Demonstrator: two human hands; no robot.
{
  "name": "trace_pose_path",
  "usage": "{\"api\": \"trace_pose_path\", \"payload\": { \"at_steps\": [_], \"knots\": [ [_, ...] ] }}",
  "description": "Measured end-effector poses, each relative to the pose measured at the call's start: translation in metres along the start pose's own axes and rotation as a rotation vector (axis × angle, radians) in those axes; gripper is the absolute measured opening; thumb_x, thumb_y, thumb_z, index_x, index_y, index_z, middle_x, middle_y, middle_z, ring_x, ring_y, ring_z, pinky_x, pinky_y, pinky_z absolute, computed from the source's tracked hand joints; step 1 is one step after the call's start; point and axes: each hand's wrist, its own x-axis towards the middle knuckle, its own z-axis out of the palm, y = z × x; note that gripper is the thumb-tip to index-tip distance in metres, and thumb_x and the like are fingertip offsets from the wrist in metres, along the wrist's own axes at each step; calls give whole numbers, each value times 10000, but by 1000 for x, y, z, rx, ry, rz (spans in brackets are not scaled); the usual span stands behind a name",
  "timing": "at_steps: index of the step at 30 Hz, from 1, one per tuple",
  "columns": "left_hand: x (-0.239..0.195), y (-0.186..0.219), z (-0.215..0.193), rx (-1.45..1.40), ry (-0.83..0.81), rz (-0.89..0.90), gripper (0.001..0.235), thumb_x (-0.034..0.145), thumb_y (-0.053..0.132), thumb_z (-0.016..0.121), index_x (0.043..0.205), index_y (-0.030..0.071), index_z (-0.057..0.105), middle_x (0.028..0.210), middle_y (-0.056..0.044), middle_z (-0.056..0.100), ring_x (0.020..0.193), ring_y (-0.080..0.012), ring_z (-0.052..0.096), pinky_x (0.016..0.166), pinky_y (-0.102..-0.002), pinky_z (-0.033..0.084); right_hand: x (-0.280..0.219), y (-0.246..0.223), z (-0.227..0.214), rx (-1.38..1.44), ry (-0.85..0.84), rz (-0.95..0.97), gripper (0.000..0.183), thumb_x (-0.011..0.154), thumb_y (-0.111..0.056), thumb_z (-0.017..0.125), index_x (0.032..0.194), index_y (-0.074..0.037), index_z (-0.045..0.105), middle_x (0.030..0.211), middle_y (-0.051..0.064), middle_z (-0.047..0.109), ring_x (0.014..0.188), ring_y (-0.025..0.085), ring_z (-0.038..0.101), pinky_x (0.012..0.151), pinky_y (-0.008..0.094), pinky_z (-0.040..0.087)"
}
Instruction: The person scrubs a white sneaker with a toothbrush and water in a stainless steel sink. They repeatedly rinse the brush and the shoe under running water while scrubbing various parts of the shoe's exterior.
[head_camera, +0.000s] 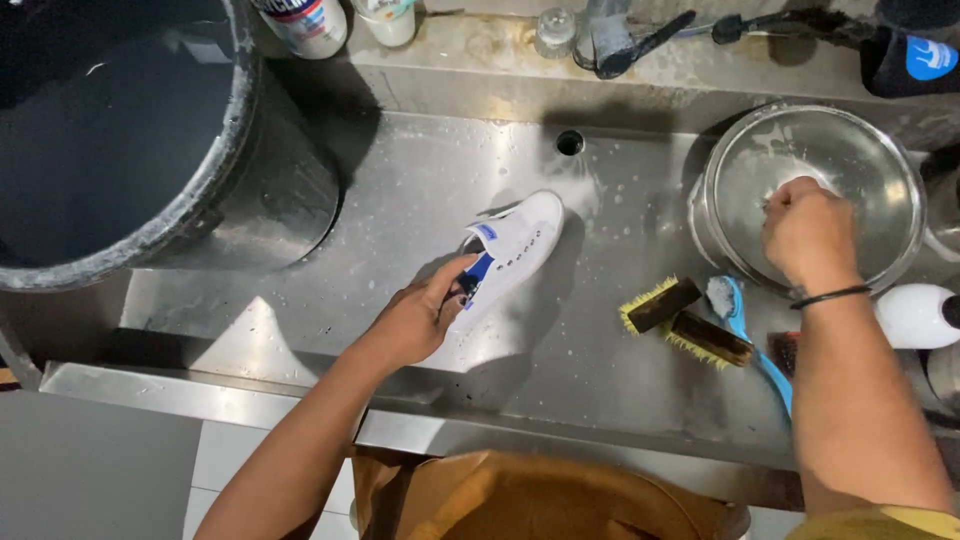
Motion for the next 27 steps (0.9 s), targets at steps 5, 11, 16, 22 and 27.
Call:
{"api": "trace_pose_path", "payload": {
  "at_steps": [5, 11, 16, 22, 27],
  "knots": [
    [13, 19, 9, 92, 12, 10, 614, 1043, 326, 493, 1608, 327, 253, 538, -79, 502, 470, -244, 445, 507, -393, 402, -31, -92, -52, 611, -43, 251, 52, 1107, -119, 669, 1150, -120, 639, 943, 33, 655, 591, 147, 631, 543, 271, 533],
    [42, 48, 15, -169, 73, -132, 484, 1049, 417, 488, 1276, 30, 671, 856, -191, 767, 798, -284, 758, 659, -422, 606, -58, -182, 8, 926, -357, 14, 442, 847, 88, 708, 1279, 13, 650, 1148, 196, 695, 912, 223, 680, 800, 359, 593],
    [46, 61, 5, -895, 188, -269, 387, 1009, 245, 455, 1109, -54, 680, 748, -203, 672, 539, -260, 643, 322, -237, 344, -50, -209, 83, 584, 114, -408, 150, 897, -18, 704, 1033, -81, 701, 976, 101, 685, 951, 336, 714, 846, 469, 576],
    [67, -7, 2, -1067, 77, -311, 474, 1042, 252, 391, 1460, 32, 428, 1285, -184, 684, 954, -327, 765, 325, -89, 329, -54, -223, 119, 601, 79, -738, 198, 984, -103, 701, 1168, -56, 759, 1264, 156, 701, 1126, 356, 689, 1081, 542, 472],
    [79, -24, -2, -1039, 8, -352, 475, 1062, 273, 361, 1481, 57, 419, 1219, -217, 705, 879, -353, 771, 288, -108, 353, -76, -230, 138, 456, 177, -965, 249, 931, -21, 685, 1149, -114, 761, 1138, 100, 663, 1001, 305, 669, 1002, 486, 519]
  ]
}}
